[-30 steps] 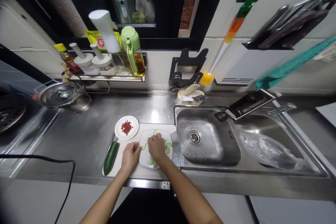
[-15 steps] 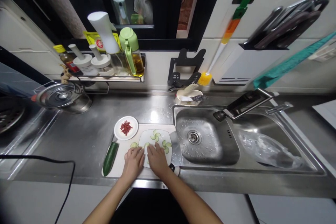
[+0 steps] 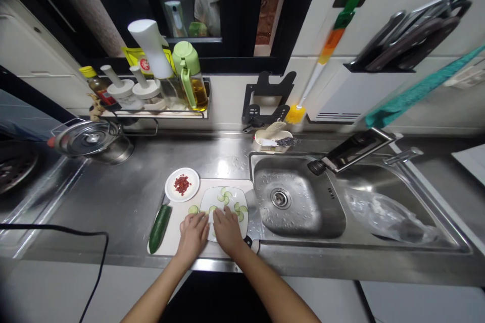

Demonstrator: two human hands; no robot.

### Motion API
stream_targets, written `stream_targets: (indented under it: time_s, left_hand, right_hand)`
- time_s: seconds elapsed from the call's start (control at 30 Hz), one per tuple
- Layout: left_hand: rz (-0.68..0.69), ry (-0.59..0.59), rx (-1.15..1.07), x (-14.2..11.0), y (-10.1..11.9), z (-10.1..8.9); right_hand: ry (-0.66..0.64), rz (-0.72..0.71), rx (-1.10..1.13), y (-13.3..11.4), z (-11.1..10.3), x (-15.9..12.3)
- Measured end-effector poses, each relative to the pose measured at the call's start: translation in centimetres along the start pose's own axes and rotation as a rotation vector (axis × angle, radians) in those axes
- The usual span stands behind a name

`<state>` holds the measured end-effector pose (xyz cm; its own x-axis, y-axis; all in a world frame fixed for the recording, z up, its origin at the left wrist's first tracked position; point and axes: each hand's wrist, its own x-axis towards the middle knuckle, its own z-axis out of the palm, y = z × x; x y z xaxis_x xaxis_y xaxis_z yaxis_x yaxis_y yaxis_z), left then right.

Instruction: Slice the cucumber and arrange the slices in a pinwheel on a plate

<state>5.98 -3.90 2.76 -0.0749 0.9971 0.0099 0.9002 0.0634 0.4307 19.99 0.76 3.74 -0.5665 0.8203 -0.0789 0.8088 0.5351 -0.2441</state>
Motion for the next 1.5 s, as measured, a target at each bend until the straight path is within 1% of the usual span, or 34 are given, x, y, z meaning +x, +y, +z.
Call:
stream_targets:
  time_s: [0.07, 0.13, 0.23, 0.33, 0.47, 0.6, 0.73, 0.97, 1.1, 1.2, 1.3, 1.43, 1.5]
  left_hand:
    - [-0.005, 0.024, -0.029, 0.0, -0.2, 0.0]
    - [-0.034, 0.076, -0.07, 0.1, -0.8, -0.1]
    - [-0.134, 0.181, -0.136, 0.6, -2.1, -0.4]
    - [-0.24, 0.231, -0.175, 1.3, -3.5, -0.5]
    - [-0.337, 0.213, -0.158, 2.1, -4.3, -0.2]
    - [-0.405, 0.171, -0.156, 2.6, -4.3, 0.0]
    - [-0.446, 0.136, -0.177, 3.0, -4.3, -0.4]
    - [-0.371, 0.132, -0.249, 3.3, -4.3, -0.6]
    - [-0.361, 0.1, -0.315, 3.2, -4.4, -1.0]
    - [-0.328, 0.075, -0.381, 3.0, -4.5, -1.9]
    - [-0.251, 0.044, -0.428, 2.8, -4.4, -3.1]
    - [-0.1, -0.069, -0.451, 3.0, -3.8, -4.8]
    - [-0.031, -0.118, -0.462, 3.2, -3.2, -5.6]
  right_hand:
    - [0.009, 0.001, 0.01, 0.0, -0.2, 0.0]
    - [0.016, 0.003, 0.024, 0.1, -0.4, -0.1]
    - [0.027, 0.018, 0.042, 0.2, -0.7, -0.3]
    - [0.039, 0.05, 0.051, 0.3, -0.9, -0.6]
    - [0.038, 0.085, 0.062, -0.1, -1.0, -1.2]
    - [0.018, 0.112, 0.075, -0.5, -1.0, -1.9]
    - [0.01, 0.11, 0.1, -0.7, -0.8, -2.4]
    - [0.008, 0.12, 0.132, -0.8, -0.7, -2.6]
    - [-0.003, 0.145, 0.176, -1.0, -0.9, -2.3]
    - [0.002, 0.168, 0.253, -1.1, -1.1, -1.6]
    - [0.038, 0.172, 0.353, -1.3, -1.3, -0.4]
    - [0.079, 0.09, 0.465, -1.6, -1.8, 1.6]
    - [0.07, 0.053, 0.493, -1.7, -2.2, 2.5]
